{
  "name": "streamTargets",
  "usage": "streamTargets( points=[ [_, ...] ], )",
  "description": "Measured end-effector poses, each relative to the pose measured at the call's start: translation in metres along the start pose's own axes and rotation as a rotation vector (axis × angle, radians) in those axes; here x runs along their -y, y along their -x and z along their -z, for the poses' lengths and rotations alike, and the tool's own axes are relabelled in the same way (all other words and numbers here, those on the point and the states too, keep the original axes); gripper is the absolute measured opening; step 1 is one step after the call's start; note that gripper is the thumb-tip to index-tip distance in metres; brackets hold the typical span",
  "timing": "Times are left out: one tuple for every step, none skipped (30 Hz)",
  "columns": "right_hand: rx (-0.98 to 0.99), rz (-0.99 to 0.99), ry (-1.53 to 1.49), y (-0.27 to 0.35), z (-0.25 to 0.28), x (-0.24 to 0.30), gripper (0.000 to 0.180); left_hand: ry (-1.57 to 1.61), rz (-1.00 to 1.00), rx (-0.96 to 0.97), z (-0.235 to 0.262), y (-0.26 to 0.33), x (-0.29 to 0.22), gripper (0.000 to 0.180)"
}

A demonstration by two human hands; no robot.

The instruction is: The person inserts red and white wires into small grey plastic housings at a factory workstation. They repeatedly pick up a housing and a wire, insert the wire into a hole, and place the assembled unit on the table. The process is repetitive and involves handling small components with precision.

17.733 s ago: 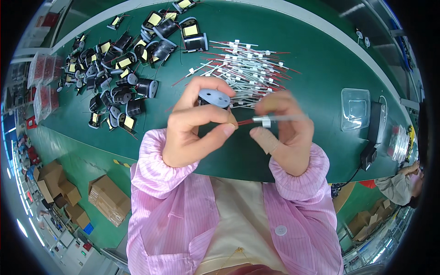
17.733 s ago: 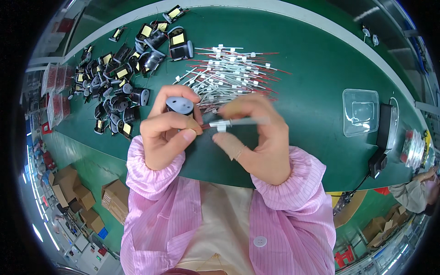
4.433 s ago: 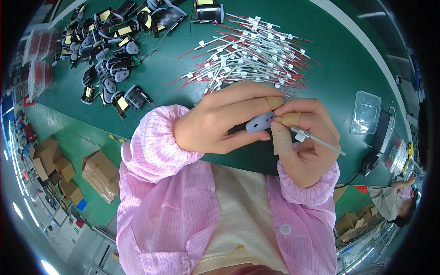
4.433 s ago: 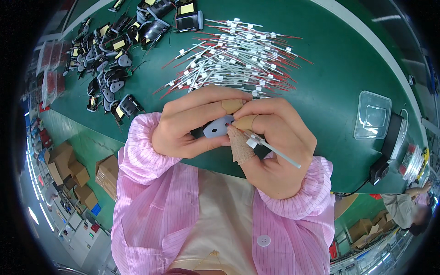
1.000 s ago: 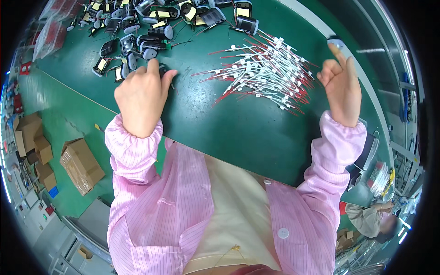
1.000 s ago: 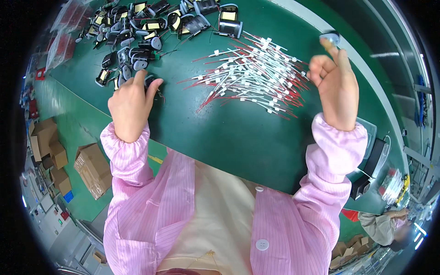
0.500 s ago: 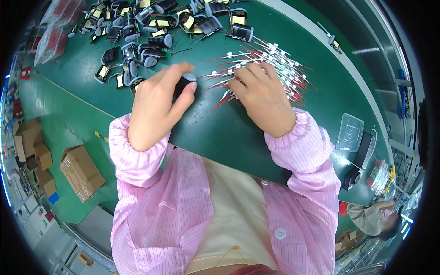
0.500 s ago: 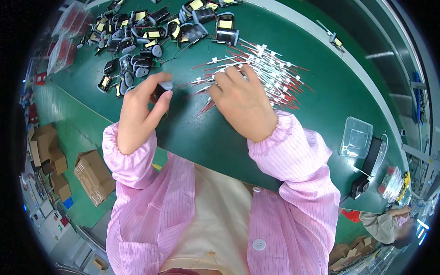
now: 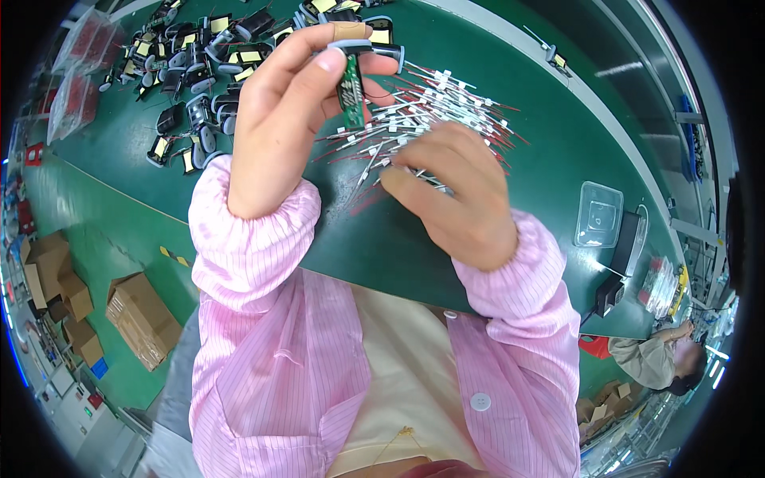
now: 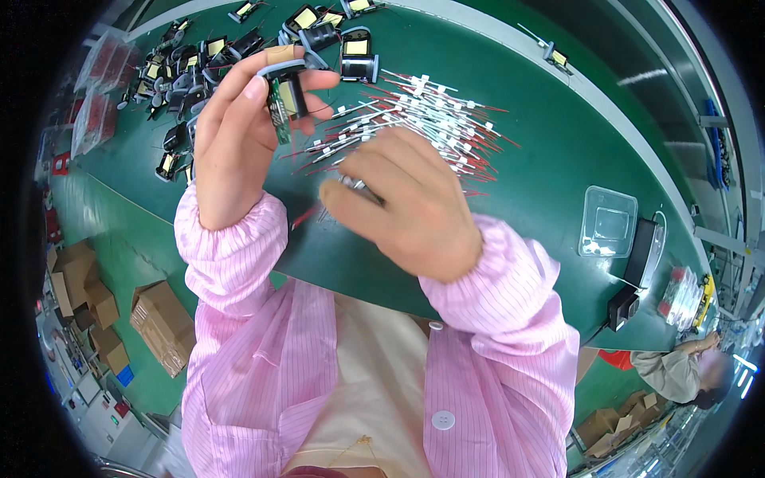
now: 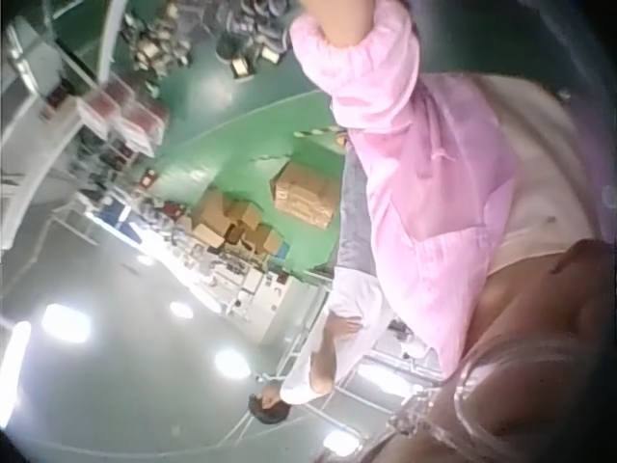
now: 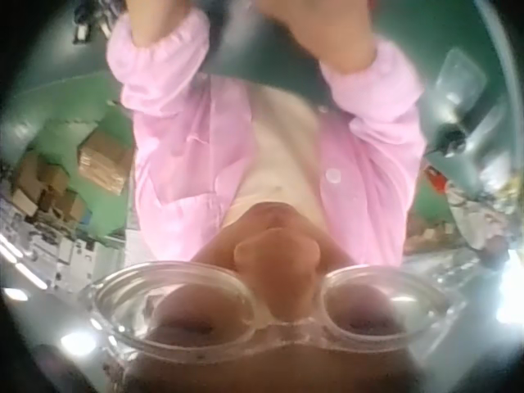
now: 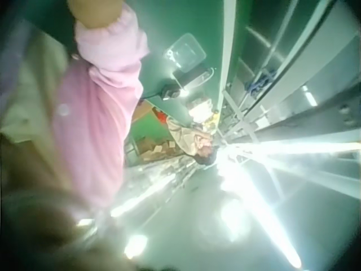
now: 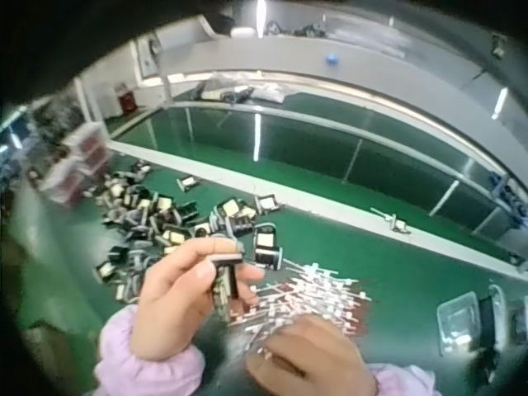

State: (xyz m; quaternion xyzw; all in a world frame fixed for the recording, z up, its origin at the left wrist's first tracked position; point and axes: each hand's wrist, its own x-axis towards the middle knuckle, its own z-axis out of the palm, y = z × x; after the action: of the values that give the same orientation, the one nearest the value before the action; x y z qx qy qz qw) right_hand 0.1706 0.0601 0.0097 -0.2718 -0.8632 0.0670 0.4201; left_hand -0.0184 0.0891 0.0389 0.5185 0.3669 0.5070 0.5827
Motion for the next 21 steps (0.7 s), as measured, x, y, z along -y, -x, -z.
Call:
streamTargets(
  points=[
    [-0.027,-0.019,-0.019,0.002,0.009,0.006,0.021,0.109,0.060,0.021,0.002,-0.004,0.003,0.040],
    [-0.032,-0.095,-0.056,0.004,0.015,0.012,0.022,0.190,0.099,0.080,0.008,-0.009,0.009,0.043],
    [-0.040,-0.168,-0.096,0.007,0.021,0.017,0.022,0.244,0.131,0.090,0.008,-0.010,0.014,0.043],
    [-0.024,-0.298,-0.154,0.009,0.026,0.022,0.022,0.297,0.162,0.099,0.008,-0.011,0.018,0.043],
    [-0.008,-0.426,-0.213,0.012,0.030,0.026,0.021,0.349,0.193,0.107,0.008,-0.011,0.022,0.044],
    [-0.001,-0.594,-0.282,0.014,0.035,0.030,0.017,0.316,0.193,0.157,0.007,-0.011,0.026,0.042],
    [-0.053,-0.741,-0.418,0.017,0.034,0.031,0.017,0.356,0.257,0.148,0.004,-0.009,0.028,0.035],
    [-0.107,-0.887,-0.556,0.022,0.033,0.032,0.018,0.280,0.281,0.167,0.000,-0.007,0.027,0.030],
    [-0.164,-1.034,-0.698,0.026,0.031,0.033,0.018,0.204,0.309,0.184,-0.003,-0.004,0.027,0.025],
    [-0.223,-1.049,-0.796,0.029,0.029,0.032,0.015,0.133,0.298,0.239,-0.004,-0.003,0.028,0.023],
    [-0.219,-1.060,-0.833,0.031,0.030,0.031,0.014,0.063,0.286,0.294,-0.003,-0.002,0.029,0.021],
    [-0.214,-1.067,-0.871,0.033,0.033,0.029,0.013,-0.008,0.271,0.349,-0.004,-0.002,0.029,0.019],
    [-0.210,-1.073,-0.909,0.035,0.036,0.027,0.012,-0.135,0.179,0.409,-0.005,-0.002,0.030,0.019],
    [-0.201,-1.097,-0.901,0.035,0.038,0.027,0.011,-0.261,0.086,0.468,-0.007,-0.001,0.030,0.019],
    [-0.192,-1.122,-0.891,0.034,0.039,0.027,0.010,-0.383,-0.009,0.527,-0.009,0.000,0.031,0.019],
    [-0.182,-1.148,-0.882,0.034,0.041,0.026,0.010,-0.382,0.033,0.552,-0.015,0.001,0.022,0.022],
    [-0.181,-1.153,-0.877,0.034,0.042,0.026,0.010,-0.411,-0.053,0.526,-0.018,0.003,0.024,0.021],
    [-0.179,-1.158,-0.871,0.034,0.042,0.026,0.010,-0.438,-0.139,0.501,-0.021,0.006,0.029,0.020],
    [-0.178,-1.164,-0.865,0.035,0.042,0.026,0.010,-0.464,-0.226,0.475,-0.022,0.008,0.035,0.019],
    [-0.189,-1.180,-0.871,0.035,0.042,0.027,0.010,-0.463,-0.293,0.459,-0.022,0.009,0.041,0.015],
    [-0.201,-1.192,-0.878,0.034,0.043,0.028,0.010,-0.459,-0.285,0.457,-0.023,0.008,0.041,0.014]
  ],
)
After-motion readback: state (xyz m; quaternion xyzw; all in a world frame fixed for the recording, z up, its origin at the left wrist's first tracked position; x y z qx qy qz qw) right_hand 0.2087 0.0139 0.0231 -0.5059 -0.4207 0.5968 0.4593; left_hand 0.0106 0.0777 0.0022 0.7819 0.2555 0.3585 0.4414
